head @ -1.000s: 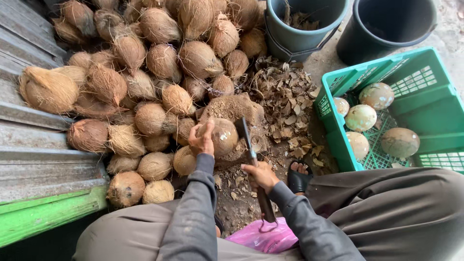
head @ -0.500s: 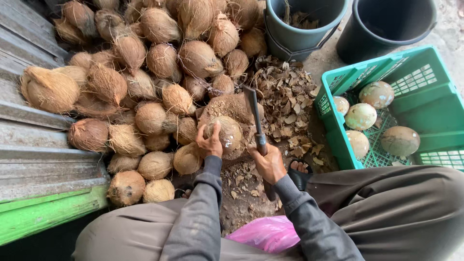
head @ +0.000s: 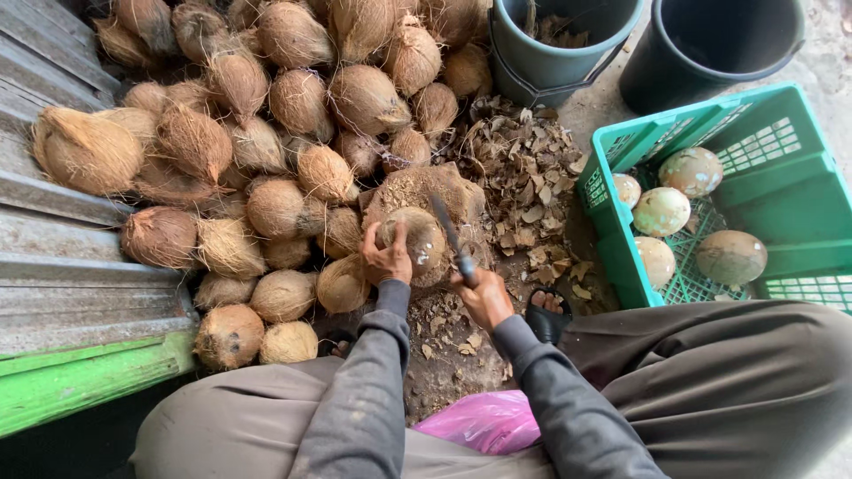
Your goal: The person sits on the ground and uses a cleaver to chop the husk off coconuts, striking each coconut repeatedly and tossing the husked coconut into a green plastic crate. Husk debris accumulates on the ground beside a large pile of unhusked coconuts.
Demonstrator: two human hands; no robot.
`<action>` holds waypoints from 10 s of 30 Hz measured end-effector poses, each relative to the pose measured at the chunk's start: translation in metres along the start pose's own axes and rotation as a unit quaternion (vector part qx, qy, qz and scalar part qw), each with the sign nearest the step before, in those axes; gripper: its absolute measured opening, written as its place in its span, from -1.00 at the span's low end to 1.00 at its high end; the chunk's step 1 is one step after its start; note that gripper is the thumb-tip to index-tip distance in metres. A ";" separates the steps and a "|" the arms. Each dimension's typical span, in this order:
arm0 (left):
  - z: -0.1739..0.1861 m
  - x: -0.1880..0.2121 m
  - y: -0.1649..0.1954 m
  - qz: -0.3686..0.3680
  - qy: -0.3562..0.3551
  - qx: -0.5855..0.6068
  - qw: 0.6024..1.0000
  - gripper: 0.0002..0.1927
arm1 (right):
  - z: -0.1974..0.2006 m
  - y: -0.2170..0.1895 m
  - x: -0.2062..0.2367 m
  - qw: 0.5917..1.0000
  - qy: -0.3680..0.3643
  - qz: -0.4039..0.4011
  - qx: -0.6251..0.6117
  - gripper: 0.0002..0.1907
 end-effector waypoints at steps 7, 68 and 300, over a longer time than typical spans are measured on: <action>0.010 0.003 0.018 -0.124 0.114 0.006 0.986 -0.23 | 0.005 0.025 -0.008 0.985 -0.005 -0.154 -0.084 -0.64; -0.001 -0.023 0.028 -0.018 -0.031 0.082 0.996 -0.54 | 0.011 -0.034 0.029 0.995 -0.053 -0.045 -0.072 -0.79; 0.003 -0.004 0.002 0.001 0.061 0.085 0.995 -0.53 | -0.010 0.001 0.013 0.990 0.033 -0.037 -0.132 -0.59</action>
Point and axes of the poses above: each hand's wrist, its own x-axis away from the middle knuckle, its own z-axis out of the back of the hand, y = z × x, the point moved 5 cm from there along -x, towards the middle knuckle, and after that the axes turned 15 degrees about -x, right-handed, at the moved point
